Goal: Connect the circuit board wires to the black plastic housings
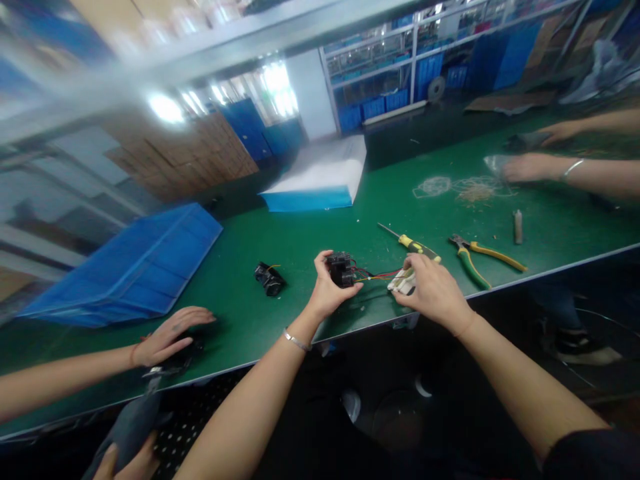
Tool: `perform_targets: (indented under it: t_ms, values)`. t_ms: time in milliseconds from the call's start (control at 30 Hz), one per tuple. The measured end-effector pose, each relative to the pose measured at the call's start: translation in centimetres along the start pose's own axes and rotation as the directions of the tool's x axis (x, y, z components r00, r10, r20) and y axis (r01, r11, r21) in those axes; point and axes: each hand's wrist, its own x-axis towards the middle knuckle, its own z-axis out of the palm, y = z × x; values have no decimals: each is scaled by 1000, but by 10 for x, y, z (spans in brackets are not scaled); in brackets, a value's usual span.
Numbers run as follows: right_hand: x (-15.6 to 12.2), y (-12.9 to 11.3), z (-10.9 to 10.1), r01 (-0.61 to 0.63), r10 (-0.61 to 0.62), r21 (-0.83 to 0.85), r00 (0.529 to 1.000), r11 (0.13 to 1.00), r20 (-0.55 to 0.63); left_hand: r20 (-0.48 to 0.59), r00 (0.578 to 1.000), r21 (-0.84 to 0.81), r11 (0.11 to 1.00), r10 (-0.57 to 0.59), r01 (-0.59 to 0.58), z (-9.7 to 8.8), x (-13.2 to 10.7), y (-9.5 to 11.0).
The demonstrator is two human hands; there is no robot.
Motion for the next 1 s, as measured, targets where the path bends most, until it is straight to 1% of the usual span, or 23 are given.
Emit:
perform_targets:
  t_ms: [133, 200, 267, 400, 467, 500, 567, 633, 700, 767, 867, 933, 1000]
  values:
    - [-2, -2, -9, 102, -102, -50, 995, 994, 4, -39, 997, -12, 998, -62, 61, -4, 1, -13]
    - [-1, -3, -12, 133, -132, -53, 991, 990, 15, -33, 994, -10, 994, -106, 106, -5, 1, -18]
    - [2, -1, -11, 150, -150, -62, 989, 987, 15, -43, 988, 32, 988, -149, 151, -5, 0, -18]
    - [6, 9, -1, 135, -133, -60, 990, 989, 41, -147, 962, 178, 951, -230, 254, -5, -1, -12]
    - [5, 15, 7, 119, -115, -43, 990, 992, 79, -169, 953, 211, 936, -250, 283, -5, -1, -10]
    - [4, 17, 10, 116, -113, -33, 989, 993, 96, -166, 956, 221, 935, -244, 277, -5, -2, -10]
    - [3, 19, 14, 121, -120, -7, 986, 993, 112, -149, 969, 259, 938, -196, 230, -5, -3, -10]
    - [4, 20, 13, 141, -146, 54, 983, 989, 113, -129, 982, 323, 930, -139, 174, -5, -4, -10]
    - [10, 19, 8, 148, -158, 123, 984, 981, 83, -91, 990, 394, 910, -103, 131, -6, -6, -7]
    - [17, 21, 2, 108, -109, 121, 994, 987, 1, -49, 996, 454, 886, -77, 91, -8, -7, -2]
    - [25, 32, -2, -52, 45, -49, 990, 997, -132, -5, 999, 503, 863, -46, 43, -11, -7, 3]
    - [25, 45, -1, -187, 155, -181, 972, 966, -175, 11, 999, 513, 858, -41, 30, -13, -7, 2]
    - [20, 60, 1, -335, 280, -278, 935, 900, -218, 20, 999, 511, 859, -39, 23, -15, -7, 0]
